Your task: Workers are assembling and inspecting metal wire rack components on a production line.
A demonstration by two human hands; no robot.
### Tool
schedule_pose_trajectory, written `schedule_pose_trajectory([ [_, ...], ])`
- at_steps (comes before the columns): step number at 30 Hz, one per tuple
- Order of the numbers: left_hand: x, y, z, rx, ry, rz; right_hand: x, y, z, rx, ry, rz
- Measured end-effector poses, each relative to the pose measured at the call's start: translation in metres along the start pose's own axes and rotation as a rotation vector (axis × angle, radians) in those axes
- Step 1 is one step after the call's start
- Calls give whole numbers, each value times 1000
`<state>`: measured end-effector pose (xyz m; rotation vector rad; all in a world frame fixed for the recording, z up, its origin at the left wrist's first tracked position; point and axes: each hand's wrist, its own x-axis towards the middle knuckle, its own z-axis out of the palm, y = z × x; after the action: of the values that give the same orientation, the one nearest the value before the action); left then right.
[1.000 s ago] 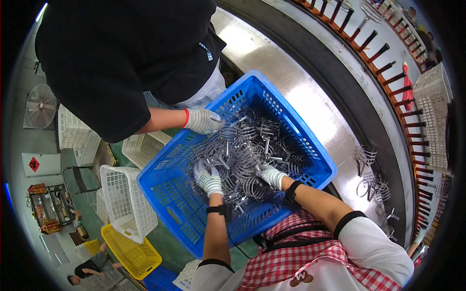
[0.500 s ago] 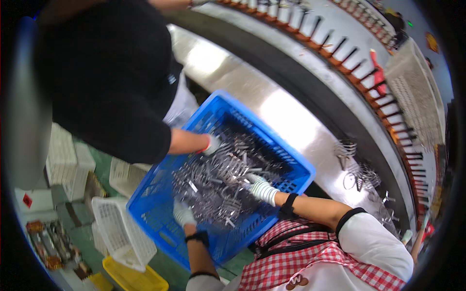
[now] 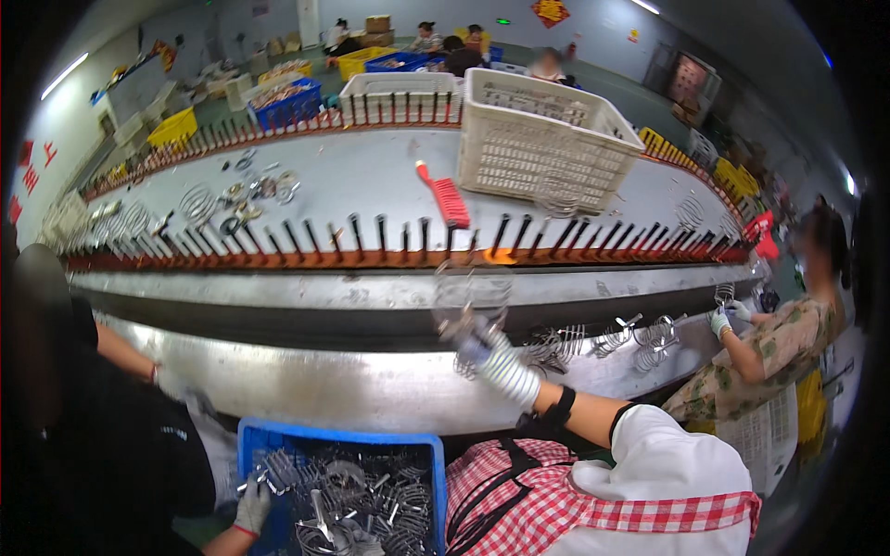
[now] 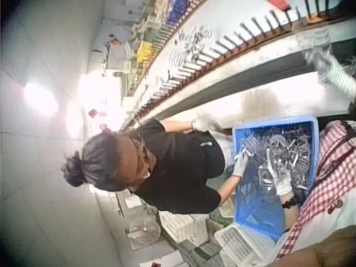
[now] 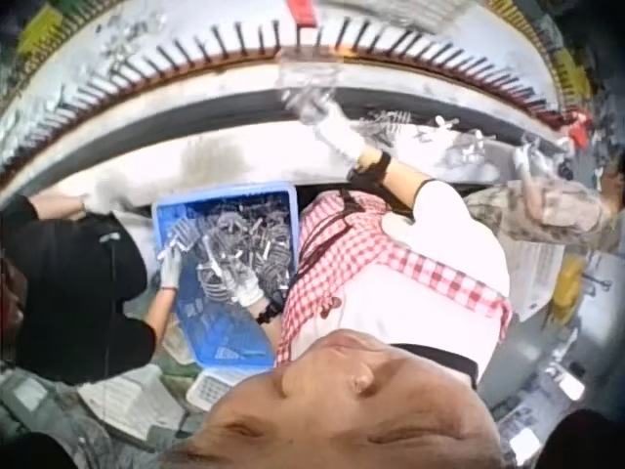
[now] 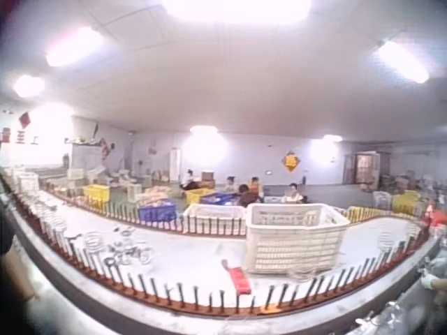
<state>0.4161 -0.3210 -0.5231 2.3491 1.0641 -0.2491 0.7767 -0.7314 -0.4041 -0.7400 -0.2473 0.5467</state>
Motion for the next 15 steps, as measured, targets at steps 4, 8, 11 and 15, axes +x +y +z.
schedule_pose_trajectory([
  [4,22,-34,25,-448,-76,28,44,-98,-78,-272,333,-613],
  [8,16,-5,28,-883,-169,-35,61,-195,-157,-1054,876,-510],
  [11,-45,71,68,-1234,-207,-114,102,-207,-220,-1237,784,-813],
  [15,-149,190,105,-1748,-119,-245,162,-180,-250,-2096,464,-355],
])
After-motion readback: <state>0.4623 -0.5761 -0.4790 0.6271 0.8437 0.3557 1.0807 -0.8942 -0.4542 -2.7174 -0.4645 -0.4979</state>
